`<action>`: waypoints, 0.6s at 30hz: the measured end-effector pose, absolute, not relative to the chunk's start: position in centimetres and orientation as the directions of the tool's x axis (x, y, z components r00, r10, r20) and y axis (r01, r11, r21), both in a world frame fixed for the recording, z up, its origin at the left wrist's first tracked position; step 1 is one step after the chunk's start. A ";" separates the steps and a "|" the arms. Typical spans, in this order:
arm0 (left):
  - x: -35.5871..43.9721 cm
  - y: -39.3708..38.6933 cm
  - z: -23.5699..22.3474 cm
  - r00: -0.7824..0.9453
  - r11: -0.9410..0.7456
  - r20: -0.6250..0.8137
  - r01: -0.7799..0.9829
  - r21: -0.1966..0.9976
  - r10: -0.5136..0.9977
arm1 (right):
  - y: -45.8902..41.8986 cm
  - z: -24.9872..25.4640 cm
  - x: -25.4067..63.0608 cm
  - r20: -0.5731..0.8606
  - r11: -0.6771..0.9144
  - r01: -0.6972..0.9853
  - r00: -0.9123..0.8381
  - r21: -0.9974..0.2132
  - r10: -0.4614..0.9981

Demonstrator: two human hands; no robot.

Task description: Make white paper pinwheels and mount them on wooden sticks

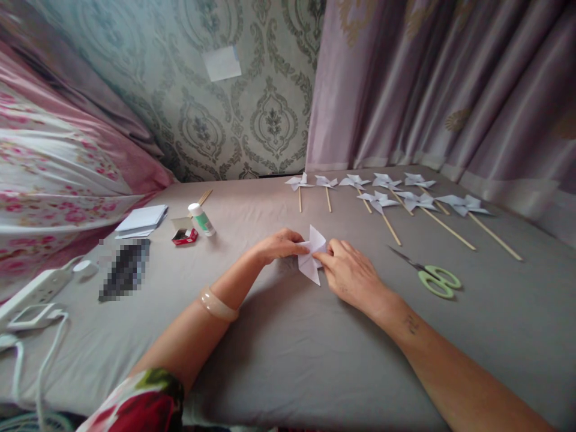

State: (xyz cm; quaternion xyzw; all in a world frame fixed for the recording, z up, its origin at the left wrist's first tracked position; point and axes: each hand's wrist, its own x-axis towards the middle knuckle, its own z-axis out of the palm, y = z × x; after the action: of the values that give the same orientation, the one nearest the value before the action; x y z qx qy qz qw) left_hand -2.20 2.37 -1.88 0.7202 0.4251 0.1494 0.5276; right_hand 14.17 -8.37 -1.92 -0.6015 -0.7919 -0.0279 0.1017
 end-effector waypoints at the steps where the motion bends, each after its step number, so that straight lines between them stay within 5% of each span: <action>1: -2.3 2.1 -1.8 0.584 -0.046 -0.227 0.415 0.908 0.779 | -8.3 -1.9 14.2 0.226 0.280 0.956 -0.255 -0.088 0.940; 10: -3.4 -1.1 -1.4 0.420 0.295 -0.263 -0.011 0.956 0.869 | -7.9 -2.0 13.6 0.525 0.375 0.863 -0.156 -0.340 0.836; 18: -3.7 -3.5 -1.6 0.377 0.383 -0.285 -0.217 0.898 0.881 | -8.3 -1.8 13.2 0.595 0.462 0.759 -0.124 -0.458 0.794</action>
State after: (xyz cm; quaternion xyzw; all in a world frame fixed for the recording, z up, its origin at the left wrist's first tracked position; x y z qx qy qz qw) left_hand -3.67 -3.48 -1.58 0.4055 0.4095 0.3795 0.7238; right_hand 13.18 -8.26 -1.84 -0.5183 -0.7494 0.0213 0.4115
